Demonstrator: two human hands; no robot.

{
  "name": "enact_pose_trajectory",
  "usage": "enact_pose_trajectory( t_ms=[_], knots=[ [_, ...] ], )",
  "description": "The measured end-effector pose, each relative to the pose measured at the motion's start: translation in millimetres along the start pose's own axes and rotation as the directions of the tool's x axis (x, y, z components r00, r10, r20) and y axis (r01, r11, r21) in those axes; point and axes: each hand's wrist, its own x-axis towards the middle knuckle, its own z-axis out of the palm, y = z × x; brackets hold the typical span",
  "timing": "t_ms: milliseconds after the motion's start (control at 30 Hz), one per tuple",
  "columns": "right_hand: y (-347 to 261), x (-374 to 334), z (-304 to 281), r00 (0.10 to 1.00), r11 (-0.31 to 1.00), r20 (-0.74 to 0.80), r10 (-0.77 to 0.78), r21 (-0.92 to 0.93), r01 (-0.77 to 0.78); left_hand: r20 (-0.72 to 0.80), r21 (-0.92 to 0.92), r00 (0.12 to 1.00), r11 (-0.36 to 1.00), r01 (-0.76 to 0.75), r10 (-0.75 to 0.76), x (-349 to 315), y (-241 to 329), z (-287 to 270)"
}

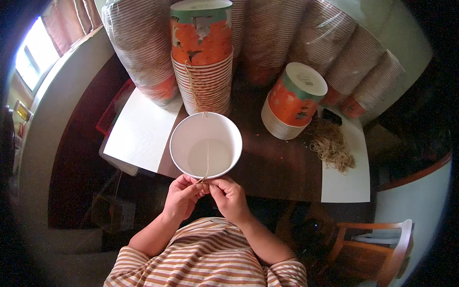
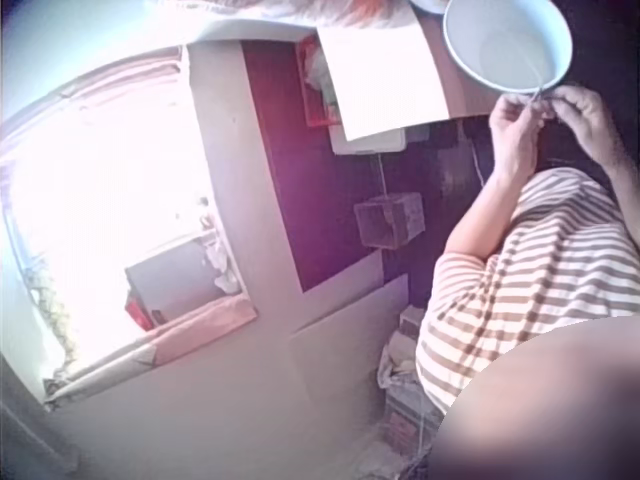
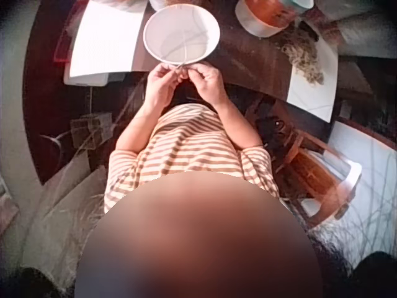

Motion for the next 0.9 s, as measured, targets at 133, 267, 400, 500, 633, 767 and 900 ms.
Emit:
enact_pose_trajectory(
  t_ms=[133, 267, 400, 500, 633, 767, 900],
  knots=[
    [-2.7, 0.9, 8.4, 0.967, 0.883, 0.084, 0.241, 0.393, -0.255, -0.041, 0.013, 0.999, 1.0, -0.02, 0.02, -1.8, -1.9, -4.4],
    [-0.4, 3.6, 13.3, 0.93, 0.704, 0.116, 0.349, 0.622, -0.341, -0.086, 0.109, 0.99, 0.989, -0.1, 0.109, -4.4, -2.7, -0.6],
    [10.3, 3.4, 10.4, 0.871, 0.578, 0.18, 0.458, 0.684, -0.445, -0.035, 0.374, 0.929, 0.867, -0.33, 0.369, -6.6, -7.5, -1.3],
    [12.9, 2.9, 8.0, 0.816, 0.393, 0.276, 0.507, 0.769, -0.504, 0.084, 0.602, 0.873, 0.674, -0.429, 0.481, -5.7, -12.8, -7.2],
    [11.2, 1.9, 6.8, 0.805, 0.402, 0.27, 0.529, 0.755, -0.517, 0.335, 0.767, 0.708, 0.257, -0.588, 0.622, -1.4, -11.0, -8.7],
    [12.2, -1.2, 8.6, 0.826, 0.512, 0.199, 0.526, 0.702, -0.495, 0.393, 0.779, 0.667, 0.156, -0.607, 0.633, -2.7, -6.3, 0.9],
    [10.2, -2.5, 9.0, 0.833, 0.533, 0.176, 0.525, 0.695, -0.482, 0.431, 0.774, 0.633, 0.097, -0.626, 0.643, -0.1, -5.3, 2.1]
  ],
)
